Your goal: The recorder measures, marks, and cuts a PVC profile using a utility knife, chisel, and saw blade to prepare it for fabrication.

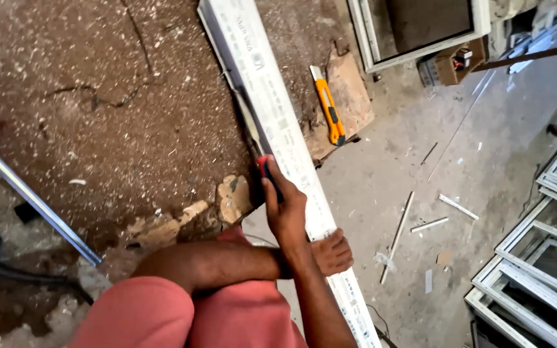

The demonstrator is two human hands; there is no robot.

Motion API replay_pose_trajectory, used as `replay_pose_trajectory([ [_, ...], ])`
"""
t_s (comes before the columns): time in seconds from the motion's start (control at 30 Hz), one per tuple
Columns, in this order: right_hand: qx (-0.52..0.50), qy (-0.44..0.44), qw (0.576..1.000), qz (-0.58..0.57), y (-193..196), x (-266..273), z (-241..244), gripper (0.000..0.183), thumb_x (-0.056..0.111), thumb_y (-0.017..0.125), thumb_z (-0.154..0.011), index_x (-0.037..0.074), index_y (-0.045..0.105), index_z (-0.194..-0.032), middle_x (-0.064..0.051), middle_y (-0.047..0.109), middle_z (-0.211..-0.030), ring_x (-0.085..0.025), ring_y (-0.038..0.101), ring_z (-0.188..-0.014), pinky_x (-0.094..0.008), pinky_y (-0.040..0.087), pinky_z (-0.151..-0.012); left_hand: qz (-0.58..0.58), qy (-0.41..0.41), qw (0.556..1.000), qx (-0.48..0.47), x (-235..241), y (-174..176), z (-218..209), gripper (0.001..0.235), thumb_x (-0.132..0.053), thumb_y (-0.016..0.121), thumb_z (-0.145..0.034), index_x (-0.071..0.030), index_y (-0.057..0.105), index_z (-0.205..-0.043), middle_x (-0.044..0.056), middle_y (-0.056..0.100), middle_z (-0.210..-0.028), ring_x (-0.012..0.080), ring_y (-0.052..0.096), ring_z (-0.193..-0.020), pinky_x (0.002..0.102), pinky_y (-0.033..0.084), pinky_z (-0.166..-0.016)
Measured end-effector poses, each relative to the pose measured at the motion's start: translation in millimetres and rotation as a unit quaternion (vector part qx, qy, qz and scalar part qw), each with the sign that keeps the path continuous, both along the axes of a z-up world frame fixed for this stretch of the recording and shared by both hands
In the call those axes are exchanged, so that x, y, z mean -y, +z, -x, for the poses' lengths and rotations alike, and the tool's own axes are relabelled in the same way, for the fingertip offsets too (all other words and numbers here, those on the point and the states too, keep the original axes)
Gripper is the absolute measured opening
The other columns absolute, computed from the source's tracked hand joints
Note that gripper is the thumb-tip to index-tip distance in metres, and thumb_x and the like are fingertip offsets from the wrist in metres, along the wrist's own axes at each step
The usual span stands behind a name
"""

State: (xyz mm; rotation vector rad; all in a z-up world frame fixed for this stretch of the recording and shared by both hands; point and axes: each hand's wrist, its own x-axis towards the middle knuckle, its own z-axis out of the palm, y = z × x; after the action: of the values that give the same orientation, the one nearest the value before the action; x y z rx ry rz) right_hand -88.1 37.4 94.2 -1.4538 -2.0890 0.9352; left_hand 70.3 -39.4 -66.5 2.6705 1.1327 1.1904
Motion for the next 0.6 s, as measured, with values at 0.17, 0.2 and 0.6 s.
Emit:
replay_pose_trajectory([
  [0.17, 0.002, -0.002, 1.0, 0.02, 13.3, -14.6, 16.9, 0.04, 0.013, 0.068, -0.099, 0.008, 0.064, -0.138, -0.02, 0.072, -0.125, -0.028, 0.073, -0.118, -0.034, 0.055, -0.097, -0.054, -0.059, 0.996, -0.032, -16.4, 49.0, 51.8, 0.036, -0.021, 0.065, -0.088, -0.004, 0.063, -0.119, 0.013, 0.063, -0.105, 0.0322, 0.06, -0.105, 0.063, 0.037, -0.111],
  [0.2, 0.02, -0.009, 0.999, 0.034, 14.5, -11.0, 8.9, 0.04, 0.013, 0.068, -0.098, 0.009, 0.065, -0.138, -0.02, 0.074, -0.121, -0.027, 0.075, -0.114, -0.033, 0.056, -0.095, -0.039, -0.058, 0.997, -0.018, -12.1, 33.0, 31.8, 0.033, -0.02, 0.066, -0.089, -0.004, 0.062, -0.118, 0.012, 0.062, -0.106, 0.0325, 0.06, -0.108, 0.063, 0.037, -0.114],
  [0.6, 0.036, -0.006, 0.999, 0.024, 17.9, -37.3, 32.9, 0.04, 0.017, 0.066, -0.098, 0.012, 0.066, -0.138, -0.025, 0.074, -0.1, -0.03, 0.077, -0.086, -0.037, 0.057, -0.078, -0.043, -0.072, 0.996, -0.036, -26.5, 59.7, 65.9, 0.041, -0.024, 0.067, -0.086, -0.003, 0.063, -0.121, 0.013, 0.064, -0.109, 0.0327, 0.061, -0.11, 0.064, 0.035, -0.113],
])
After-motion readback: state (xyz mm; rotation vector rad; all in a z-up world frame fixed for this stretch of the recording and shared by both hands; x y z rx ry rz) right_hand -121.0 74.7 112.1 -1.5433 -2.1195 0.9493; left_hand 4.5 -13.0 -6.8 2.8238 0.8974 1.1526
